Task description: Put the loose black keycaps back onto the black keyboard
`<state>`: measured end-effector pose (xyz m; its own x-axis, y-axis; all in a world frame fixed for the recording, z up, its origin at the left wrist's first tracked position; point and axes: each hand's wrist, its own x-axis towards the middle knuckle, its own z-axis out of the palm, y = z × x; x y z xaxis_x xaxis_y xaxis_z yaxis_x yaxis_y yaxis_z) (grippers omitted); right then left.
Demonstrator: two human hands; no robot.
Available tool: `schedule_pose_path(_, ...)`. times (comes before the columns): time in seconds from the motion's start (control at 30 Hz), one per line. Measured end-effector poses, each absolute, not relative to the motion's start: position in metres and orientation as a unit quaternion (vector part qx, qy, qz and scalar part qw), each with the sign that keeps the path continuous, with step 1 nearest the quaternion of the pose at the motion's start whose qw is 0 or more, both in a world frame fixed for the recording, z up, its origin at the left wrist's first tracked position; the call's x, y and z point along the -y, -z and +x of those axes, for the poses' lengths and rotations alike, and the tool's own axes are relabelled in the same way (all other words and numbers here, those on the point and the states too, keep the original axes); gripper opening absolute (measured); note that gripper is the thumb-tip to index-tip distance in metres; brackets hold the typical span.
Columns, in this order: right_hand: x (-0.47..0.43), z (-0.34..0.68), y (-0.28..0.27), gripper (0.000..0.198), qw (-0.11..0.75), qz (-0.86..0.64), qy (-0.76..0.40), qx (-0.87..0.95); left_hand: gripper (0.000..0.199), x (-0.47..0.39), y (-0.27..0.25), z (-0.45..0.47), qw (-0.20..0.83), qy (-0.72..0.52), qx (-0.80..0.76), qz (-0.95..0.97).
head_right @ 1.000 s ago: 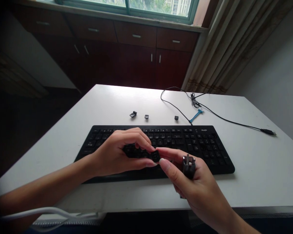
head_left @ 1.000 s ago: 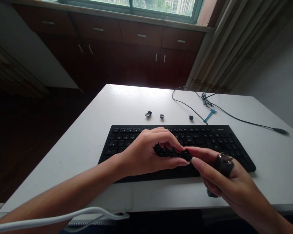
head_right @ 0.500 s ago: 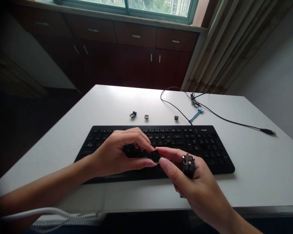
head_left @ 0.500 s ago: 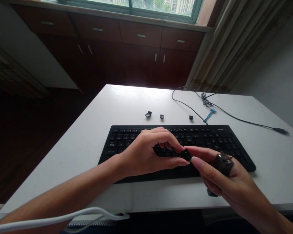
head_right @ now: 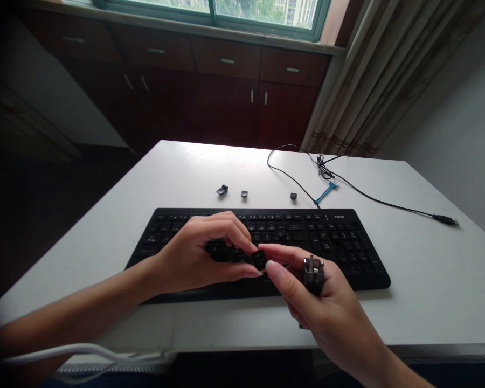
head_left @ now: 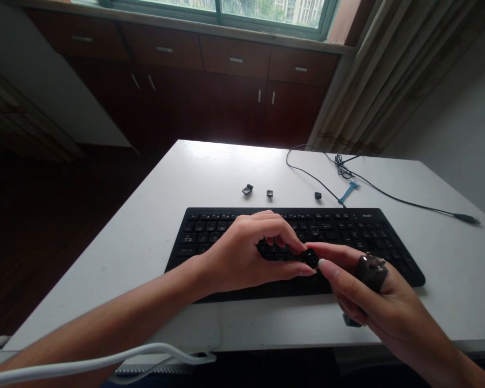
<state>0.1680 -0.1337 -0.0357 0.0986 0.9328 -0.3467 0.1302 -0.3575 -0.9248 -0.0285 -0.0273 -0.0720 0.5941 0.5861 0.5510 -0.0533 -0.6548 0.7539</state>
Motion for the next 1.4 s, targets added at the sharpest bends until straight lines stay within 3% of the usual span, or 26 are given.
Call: schedule_pose_path(1.4,0.1387,0.1657,0.0307,0.064,0.375,-0.632,-0.536,0.415,0.023,0.0255,0.0686,-0.0291,0.364,-0.444,-0.109,0.811)
